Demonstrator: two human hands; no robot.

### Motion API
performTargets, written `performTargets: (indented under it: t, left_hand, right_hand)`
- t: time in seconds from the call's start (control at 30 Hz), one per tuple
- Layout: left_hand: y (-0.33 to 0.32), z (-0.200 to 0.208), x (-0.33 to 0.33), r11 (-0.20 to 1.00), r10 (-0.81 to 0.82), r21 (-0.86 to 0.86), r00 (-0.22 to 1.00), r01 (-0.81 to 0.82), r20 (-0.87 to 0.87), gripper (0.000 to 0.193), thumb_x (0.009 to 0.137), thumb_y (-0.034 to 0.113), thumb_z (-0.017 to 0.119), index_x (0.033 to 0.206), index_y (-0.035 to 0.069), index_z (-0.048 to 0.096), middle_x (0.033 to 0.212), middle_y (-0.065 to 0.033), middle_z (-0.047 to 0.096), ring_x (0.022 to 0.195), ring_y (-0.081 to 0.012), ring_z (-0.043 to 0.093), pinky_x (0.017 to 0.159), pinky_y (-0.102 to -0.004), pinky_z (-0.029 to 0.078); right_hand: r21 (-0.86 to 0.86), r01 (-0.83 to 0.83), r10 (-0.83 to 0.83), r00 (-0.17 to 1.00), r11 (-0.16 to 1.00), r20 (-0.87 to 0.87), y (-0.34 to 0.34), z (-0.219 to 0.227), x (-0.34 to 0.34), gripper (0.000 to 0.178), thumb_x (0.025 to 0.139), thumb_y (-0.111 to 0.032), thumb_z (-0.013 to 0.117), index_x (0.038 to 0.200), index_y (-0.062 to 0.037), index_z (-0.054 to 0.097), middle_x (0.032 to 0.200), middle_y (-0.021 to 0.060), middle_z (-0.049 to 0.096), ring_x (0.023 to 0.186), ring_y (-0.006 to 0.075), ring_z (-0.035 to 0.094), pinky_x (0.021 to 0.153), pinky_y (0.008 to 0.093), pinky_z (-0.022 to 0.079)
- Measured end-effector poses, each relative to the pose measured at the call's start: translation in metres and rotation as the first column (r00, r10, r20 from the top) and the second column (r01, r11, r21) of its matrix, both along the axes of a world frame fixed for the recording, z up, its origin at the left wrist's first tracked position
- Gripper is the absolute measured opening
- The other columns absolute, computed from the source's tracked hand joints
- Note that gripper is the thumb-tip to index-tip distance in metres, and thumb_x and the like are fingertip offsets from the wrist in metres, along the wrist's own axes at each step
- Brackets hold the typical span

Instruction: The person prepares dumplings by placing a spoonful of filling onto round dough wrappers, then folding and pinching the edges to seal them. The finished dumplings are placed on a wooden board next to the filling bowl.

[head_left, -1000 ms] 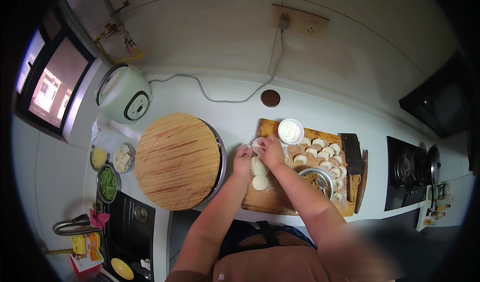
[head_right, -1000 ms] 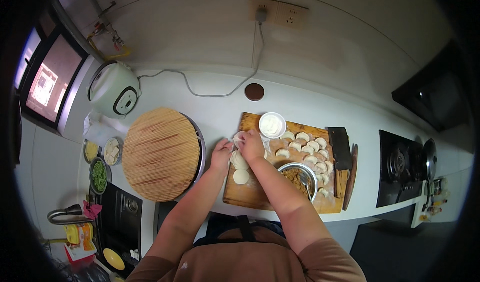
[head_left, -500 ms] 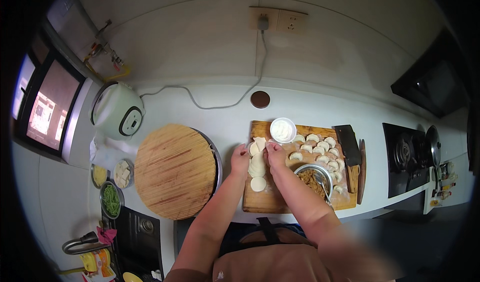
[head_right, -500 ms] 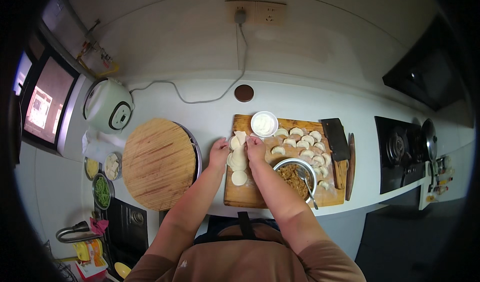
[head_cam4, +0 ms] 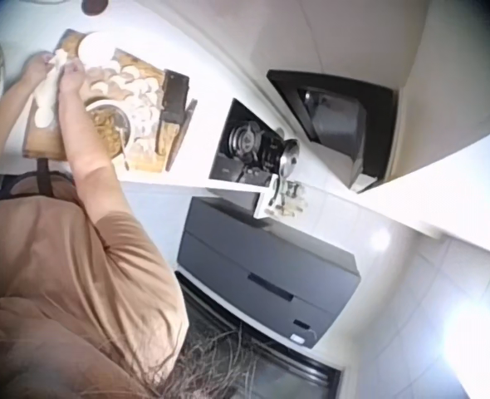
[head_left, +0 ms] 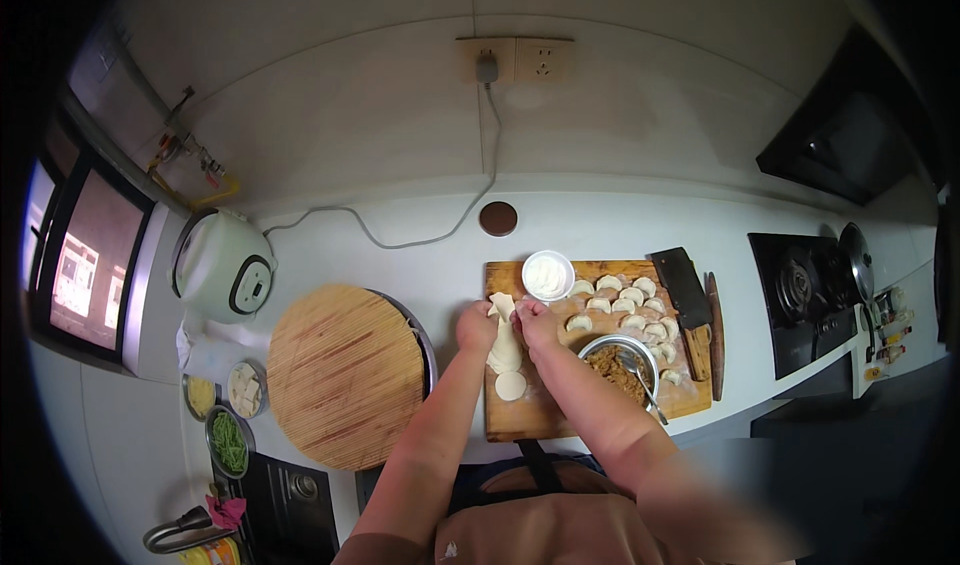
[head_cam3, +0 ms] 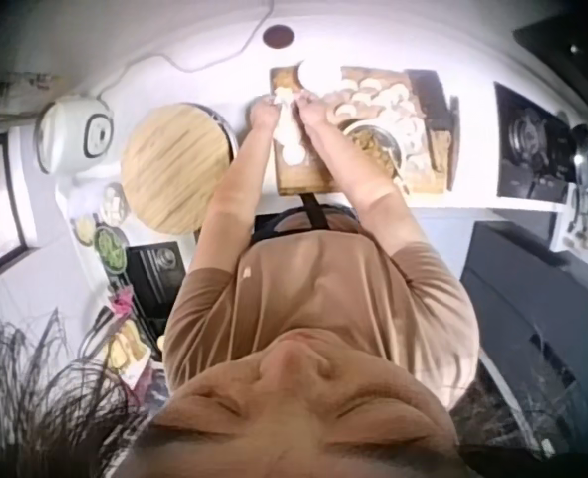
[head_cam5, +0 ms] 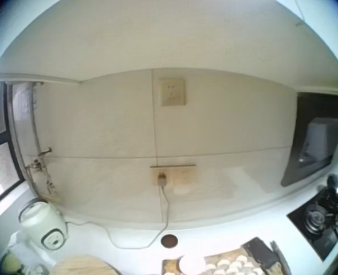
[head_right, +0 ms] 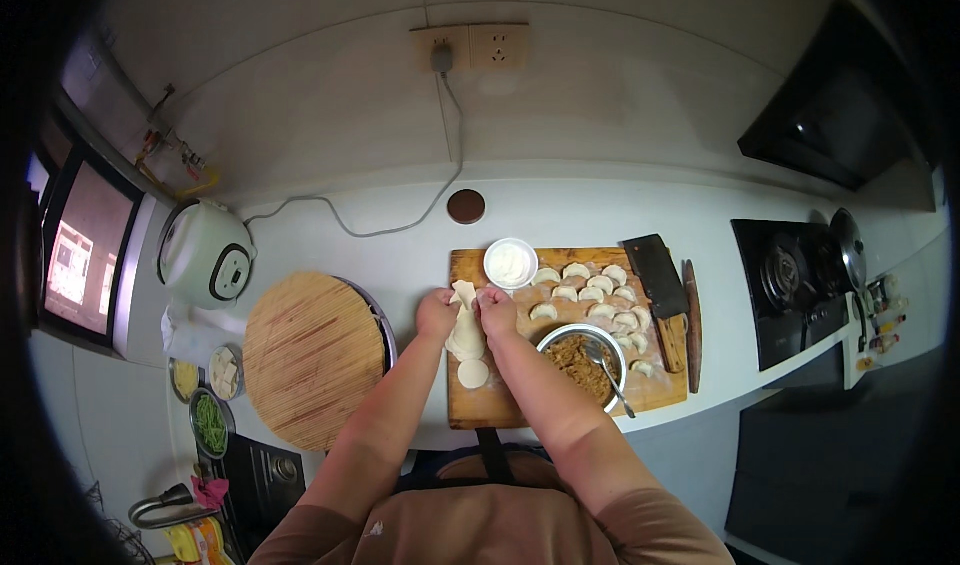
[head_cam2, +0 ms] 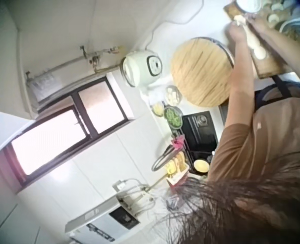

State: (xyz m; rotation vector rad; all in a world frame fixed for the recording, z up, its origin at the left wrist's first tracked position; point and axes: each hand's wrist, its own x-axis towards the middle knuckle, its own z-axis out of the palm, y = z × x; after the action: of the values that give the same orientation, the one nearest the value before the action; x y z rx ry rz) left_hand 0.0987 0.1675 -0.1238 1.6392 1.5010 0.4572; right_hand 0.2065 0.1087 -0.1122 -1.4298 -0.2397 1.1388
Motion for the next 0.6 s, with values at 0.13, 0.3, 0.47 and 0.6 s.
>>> performTargets:
  t: [0.13,0.3,0.47,0.6]
  left_hand:
    - [0.005,0.016,0.0,0.998,-0.035,0.053,0.996,0.04,-0.086,0.027,0.069,0.022,0.071,0.09,0.006,0.064,0.085,-0.0107,0.066,0.078,-0.0258,0.063,0.069,-0.0354,0.049]
    - [0.012,0.027,0.0,0.994,-0.11,0.004,0.982,0.112,-0.152,0.032,0.07,0.022,0.073,0.094,0.003,0.063,0.087,-0.0106,0.066,0.074,-0.0211,0.064,0.068,-0.0321,0.05]
    - [0.014,0.003,-0.002,0.995,-0.098,0.014,0.994,0.099,-0.052,0.029,0.071,0.019,0.073,0.092,0.002,0.062,0.085,-0.0104,0.065,0.07,-0.0206,0.064,0.062,-0.0323,0.051]
    - [0.017,-0.008,-0.007,0.995,-0.028,-0.095,0.998,0.033,0.059,0.03,0.07,0.018,0.073,0.094,0.003,0.063,0.087,-0.0114,0.066,0.076,-0.0223,0.065,0.068,-0.0326,0.05]
  right_hand:
    - [0.025,-0.11,0.097,0.947,0.994,0.308,-0.003,-0.015,0.002,0.022,0.079,-0.014,0.067,0.095,-0.0009,0.06,0.071,-0.001,0.058,0.062,0.0062,0.051,0.06,0.0213,0.044]
    - [-0.054,-0.263,0.258,0.856,0.963,0.448,-0.006,-0.013,0.0,0.032,0.076,-0.008,0.07,0.105,-0.0009,0.058,0.072,-0.004,0.055,0.063,0.0051,0.049,0.06,0.0206,0.043]
    - [-0.219,-0.232,0.317,0.601,0.948,0.734,-0.005,0.0,0.004,0.015,0.073,-0.007,0.067,0.086,-0.0035,0.061,0.073,0.0077,0.059,0.064,0.0198,0.056,0.062,0.0311,0.046]
    - [-0.176,-0.243,0.254,0.344,0.954,0.904,-0.002,0.037,-0.003,0.009,0.073,-0.008,0.063,0.081,-0.0038,0.06,0.078,0.0138,0.06,0.073,0.0321,0.058,0.065,0.0396,0.047]
